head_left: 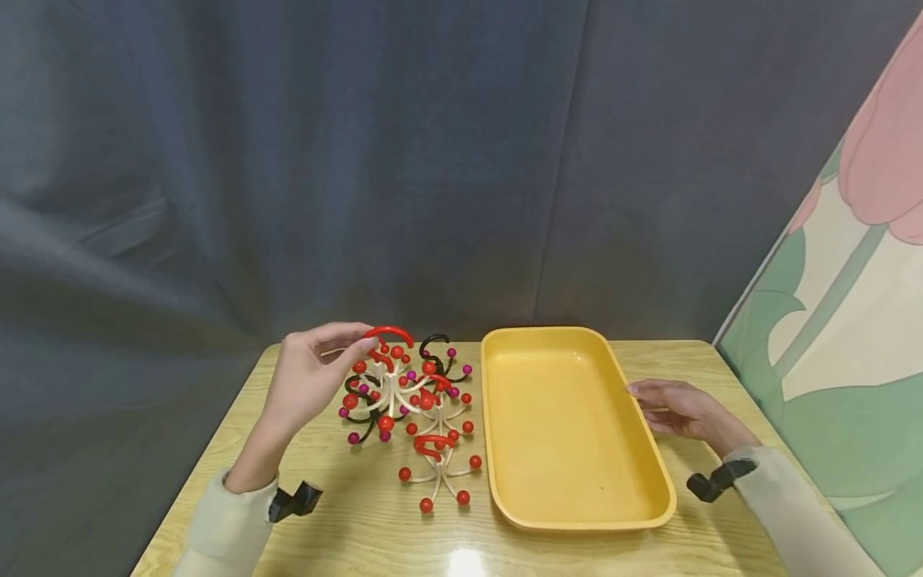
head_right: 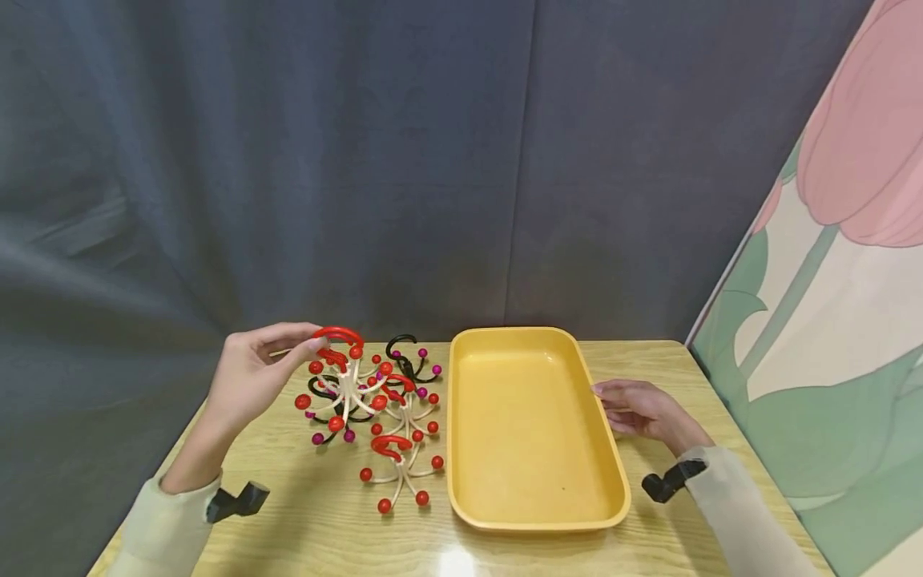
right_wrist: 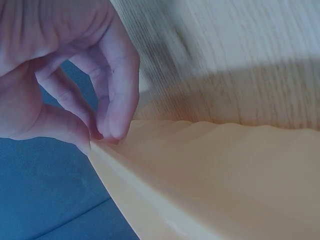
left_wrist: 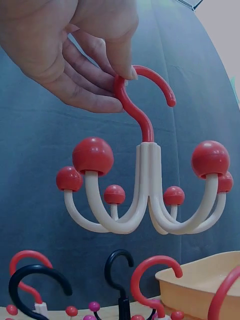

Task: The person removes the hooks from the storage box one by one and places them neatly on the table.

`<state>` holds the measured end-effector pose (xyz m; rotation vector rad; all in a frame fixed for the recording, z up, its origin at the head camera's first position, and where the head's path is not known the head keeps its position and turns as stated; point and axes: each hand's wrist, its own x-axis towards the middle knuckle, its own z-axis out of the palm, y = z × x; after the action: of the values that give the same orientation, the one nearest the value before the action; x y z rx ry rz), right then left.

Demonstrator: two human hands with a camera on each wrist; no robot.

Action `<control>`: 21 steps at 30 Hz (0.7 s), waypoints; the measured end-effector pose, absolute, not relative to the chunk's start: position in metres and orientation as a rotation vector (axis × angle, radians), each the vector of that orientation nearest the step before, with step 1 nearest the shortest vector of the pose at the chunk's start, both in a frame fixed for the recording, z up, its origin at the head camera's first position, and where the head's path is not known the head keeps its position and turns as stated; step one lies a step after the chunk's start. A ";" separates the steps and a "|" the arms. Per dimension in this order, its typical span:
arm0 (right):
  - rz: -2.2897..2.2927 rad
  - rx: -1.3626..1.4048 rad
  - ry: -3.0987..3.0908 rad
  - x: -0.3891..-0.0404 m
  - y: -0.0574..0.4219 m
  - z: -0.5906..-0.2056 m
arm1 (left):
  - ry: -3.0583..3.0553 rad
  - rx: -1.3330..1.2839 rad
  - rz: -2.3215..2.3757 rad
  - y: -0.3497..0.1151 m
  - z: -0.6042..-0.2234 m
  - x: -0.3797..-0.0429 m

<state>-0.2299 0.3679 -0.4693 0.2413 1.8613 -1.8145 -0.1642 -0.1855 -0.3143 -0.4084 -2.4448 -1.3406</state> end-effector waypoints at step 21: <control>-1.794 0.277 1.885 -0.231 0.368 -0.470 | -2.418 -0.359 -1.422 -0.223 -0.358 -0.132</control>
<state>-0.2307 0.3679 -0.4701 0.2767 1.8848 -1.7941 -0.1320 -0.2226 -0.3584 -0.3588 -2.4183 -1.4224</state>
